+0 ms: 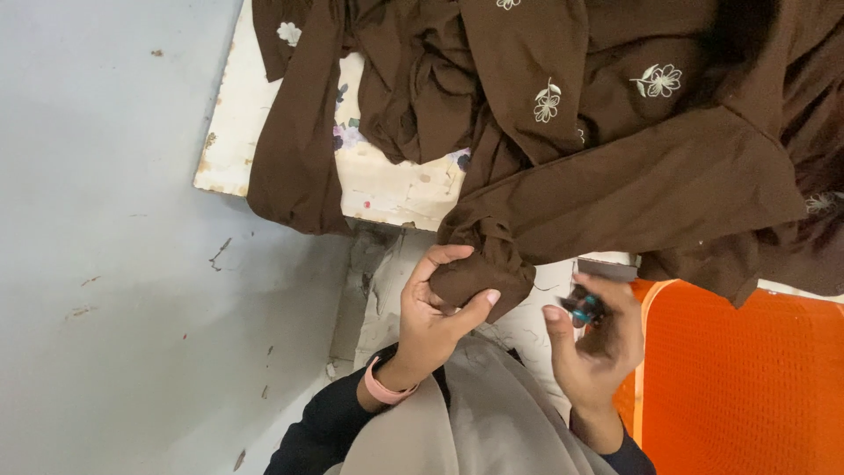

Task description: Trimming loose threads from brown garments using thread snips in a factory setting.

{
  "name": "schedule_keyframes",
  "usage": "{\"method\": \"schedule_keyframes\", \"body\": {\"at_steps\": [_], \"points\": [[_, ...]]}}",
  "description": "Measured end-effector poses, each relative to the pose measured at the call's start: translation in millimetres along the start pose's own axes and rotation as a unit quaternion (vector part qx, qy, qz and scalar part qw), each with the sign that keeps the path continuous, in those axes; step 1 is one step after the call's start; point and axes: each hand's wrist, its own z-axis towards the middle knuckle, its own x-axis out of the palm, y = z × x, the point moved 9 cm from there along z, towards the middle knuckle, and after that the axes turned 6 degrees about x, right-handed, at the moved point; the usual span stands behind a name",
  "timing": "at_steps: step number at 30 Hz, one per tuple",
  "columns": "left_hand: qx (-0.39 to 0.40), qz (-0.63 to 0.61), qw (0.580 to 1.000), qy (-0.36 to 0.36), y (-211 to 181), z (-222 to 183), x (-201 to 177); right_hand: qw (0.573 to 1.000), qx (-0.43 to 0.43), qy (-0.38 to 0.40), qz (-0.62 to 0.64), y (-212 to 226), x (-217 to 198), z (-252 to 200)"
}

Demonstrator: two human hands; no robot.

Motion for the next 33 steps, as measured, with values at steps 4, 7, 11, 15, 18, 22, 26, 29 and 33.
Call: {"method": "schedule_keyframes", "body": {"at_steps": [4,7,11,15,18,22,26,29,33], "points": [[0.003,-0.011,1.0,-0.004,10.4,-3.1,-0.1,0.997,0.008,0.066,0.03,3.2,10.9,9.3],[0.018,-0.003,1.0,0.005,8.2,-2.2,0.7,0.997,-0.04,0.007,0.066,-1.9,-0.3,0.5],[0.038,-0.02,0.999,-0.015,8.2,1.8,-10.9,0.978,-0.087,-0.089,0.169,-19.4,-26.6,-11.8],[0.034,-0.039,0.998,-0.032,16.1,4.3,-18.5,0.996,-0.031,-0.021,0.077,-9.3,-17.3,-3.7],[0.023,-0.046,0.998,-0.031,12.5,4.0,-14.9,0.999,0.024,0.043,0.008,-9.9,-1.3,2.1],[0.0,-0.052,0.998,-0.029,16.6,0.1,-13.5,0.998,0.015,0.06,-0.01,-5.3,6.1,-0.6],[0.007,-0.039,0.999,-0.025,19.1,-2.0,-11.3,0.998,-0.026,0.039,-0.041,3.8,6.4,1.2],[0.024,-0.079,0.996,-0.027,20.0,-2.9,-12.1,0.997,-0.05,0.024,-0.05,8.6,6.0,1.4],[0.046,-0.069,0.997,0.007,11.0,-3.4,-4.8,0.997,-0.055,0.036,-0.031,7.2,10.2,-0.5]]}}
